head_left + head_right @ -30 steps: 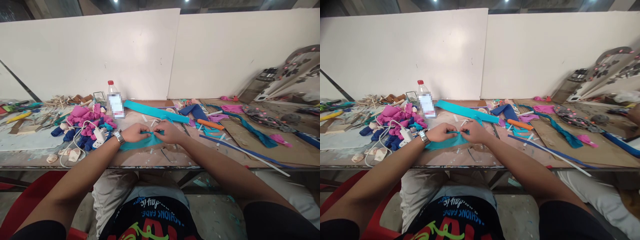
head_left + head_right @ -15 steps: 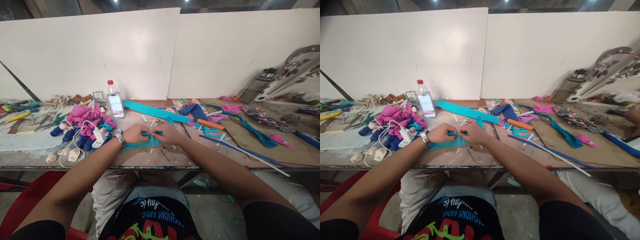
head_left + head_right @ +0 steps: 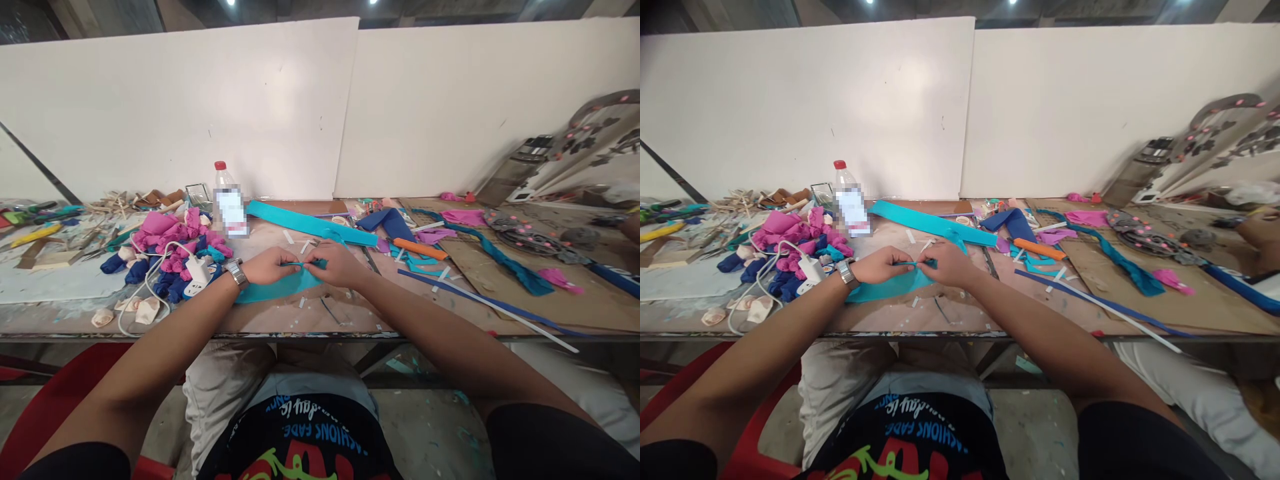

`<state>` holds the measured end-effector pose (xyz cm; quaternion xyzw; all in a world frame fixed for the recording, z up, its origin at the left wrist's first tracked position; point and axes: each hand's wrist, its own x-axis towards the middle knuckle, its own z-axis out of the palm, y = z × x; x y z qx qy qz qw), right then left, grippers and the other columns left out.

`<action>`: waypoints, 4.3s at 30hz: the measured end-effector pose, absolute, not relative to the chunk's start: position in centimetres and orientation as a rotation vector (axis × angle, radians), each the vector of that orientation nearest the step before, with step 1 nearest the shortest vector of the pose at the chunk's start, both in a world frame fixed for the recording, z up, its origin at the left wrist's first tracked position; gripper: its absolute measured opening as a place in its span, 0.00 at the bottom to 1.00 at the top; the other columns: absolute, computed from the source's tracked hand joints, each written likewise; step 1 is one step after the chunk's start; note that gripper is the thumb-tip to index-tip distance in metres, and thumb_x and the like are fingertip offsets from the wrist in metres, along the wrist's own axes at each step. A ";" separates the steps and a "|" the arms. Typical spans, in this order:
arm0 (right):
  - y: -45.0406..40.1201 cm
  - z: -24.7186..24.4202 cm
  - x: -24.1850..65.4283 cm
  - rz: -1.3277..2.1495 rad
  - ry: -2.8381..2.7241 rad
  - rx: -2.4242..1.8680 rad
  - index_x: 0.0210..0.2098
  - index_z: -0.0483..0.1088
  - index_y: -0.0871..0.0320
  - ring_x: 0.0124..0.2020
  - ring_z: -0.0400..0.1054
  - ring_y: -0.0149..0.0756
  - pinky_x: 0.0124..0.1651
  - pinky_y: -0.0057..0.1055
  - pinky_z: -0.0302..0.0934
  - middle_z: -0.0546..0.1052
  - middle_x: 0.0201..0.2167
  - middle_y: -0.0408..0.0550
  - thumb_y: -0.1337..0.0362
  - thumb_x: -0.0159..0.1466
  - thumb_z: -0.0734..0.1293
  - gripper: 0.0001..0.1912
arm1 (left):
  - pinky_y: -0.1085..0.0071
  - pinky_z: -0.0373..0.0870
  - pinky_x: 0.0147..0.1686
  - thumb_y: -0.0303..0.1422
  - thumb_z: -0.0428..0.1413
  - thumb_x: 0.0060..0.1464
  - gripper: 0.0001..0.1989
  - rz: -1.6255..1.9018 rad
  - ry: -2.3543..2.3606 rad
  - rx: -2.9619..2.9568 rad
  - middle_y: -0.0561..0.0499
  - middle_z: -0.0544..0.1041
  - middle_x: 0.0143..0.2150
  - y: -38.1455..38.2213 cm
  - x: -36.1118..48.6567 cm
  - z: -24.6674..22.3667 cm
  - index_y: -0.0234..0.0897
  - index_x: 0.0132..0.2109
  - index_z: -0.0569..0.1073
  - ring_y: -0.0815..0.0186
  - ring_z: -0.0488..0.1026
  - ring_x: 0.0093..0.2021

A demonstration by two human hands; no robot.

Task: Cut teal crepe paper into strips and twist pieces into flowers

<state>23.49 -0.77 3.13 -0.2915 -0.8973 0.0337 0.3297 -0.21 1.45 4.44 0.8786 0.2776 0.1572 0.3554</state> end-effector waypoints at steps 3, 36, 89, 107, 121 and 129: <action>-0.7 3.2 23.6 0.061 -2.342 -0.749 0.35 0.78 0.54 0.38 0.78 0.42 0.51 0.41 0.62 0.85 0.35 0.47 0.63 0.67 0.69 0.05 | 0.71 0.58 0.33 0.39 0.53 0.62 0.15 0.406 0.712 2.203 0.55 0.67 0.26 1.7 -0.3 4.5 0.33 0.33 0.75 0.69 0.61 0.29; -1.2 3.4 23.4 -0.103 -2.341 -0.720 0.37 0.77 0.54 0.37 0.77 0.41 0.54 0.43 0.61 0.85 0.35 0.47 0.63 0.68 0.68 0.06 | 0.71 0.51 0.28 0.44 0.53 0.64 0.18 0.455 0.740 2.318 0.57 0.61 0.24 1.3 -0.3 4.3 0.35 0.32 0.72 0.70 0.55 0.26; -1.0 3.2 23.5 -0.079 -2.386 -0.697 0.39 0.79 0.54 0.36 0.77 0.40 0.57 0.45 0.60 0.86 0.35 0.46 0.64 0.69 0.66 0.08 | 0.71 0.55 0.30 0.44 0.54 0.64 0.19 0.452 0.732 2.165 0.55 0.66 0.26 1.6 -0.1 4.2 0.33 0.33 0.74 0.69 0.58 0.28; -1.1 3.2 23.2 0.043 -2.429 -0.841 0.38 0.71 0.55 0.40 0.71 0.42 0.53 0.41 0.54 0.80 0.36 0.47 0.63 0.71 0.62 0.07 | 0.71 0.56 0.31 0.36 0.52 0.65 0.13 0.583 0.819 2.558 0.53 0.76 0.28 0.4 0.2 4.9 0.35 0.37 0.78 0.69 0.66 0.27; -1.4 3.4 22.9 0.081 -2.433 -0.944 0.36 0.69 0.56 0.40 0.67 0.42 0.49 0.40 0.49 0.77 0.35 0.48 0.66 0.69 0.60 0.07 | 0.69 0.62 0.36 0.36 0.53 0.67 0.13 0.645 0.809 2.711 0.49 0.85 0.39 0.4 0.3 4.6 0.38 0.45 0.81 0.63 0.77 0.34; -1.4 3.7 22.9 0.114 -2.464 -0.973 0.34 0.68 0.56 0.41 0.67 0.43 0.50 0.40 0.48 0.76 0.33 0.48 0.65 0.70 0.60 0.08 | 0.69 0.64 0.38 0.37 0.52 0.69 0.13 0.636 0.781 2.710 0.49 0.85 0.39 0.7 0.4 4.3 0.38 0.45 0.81 0.62 0.78 0.36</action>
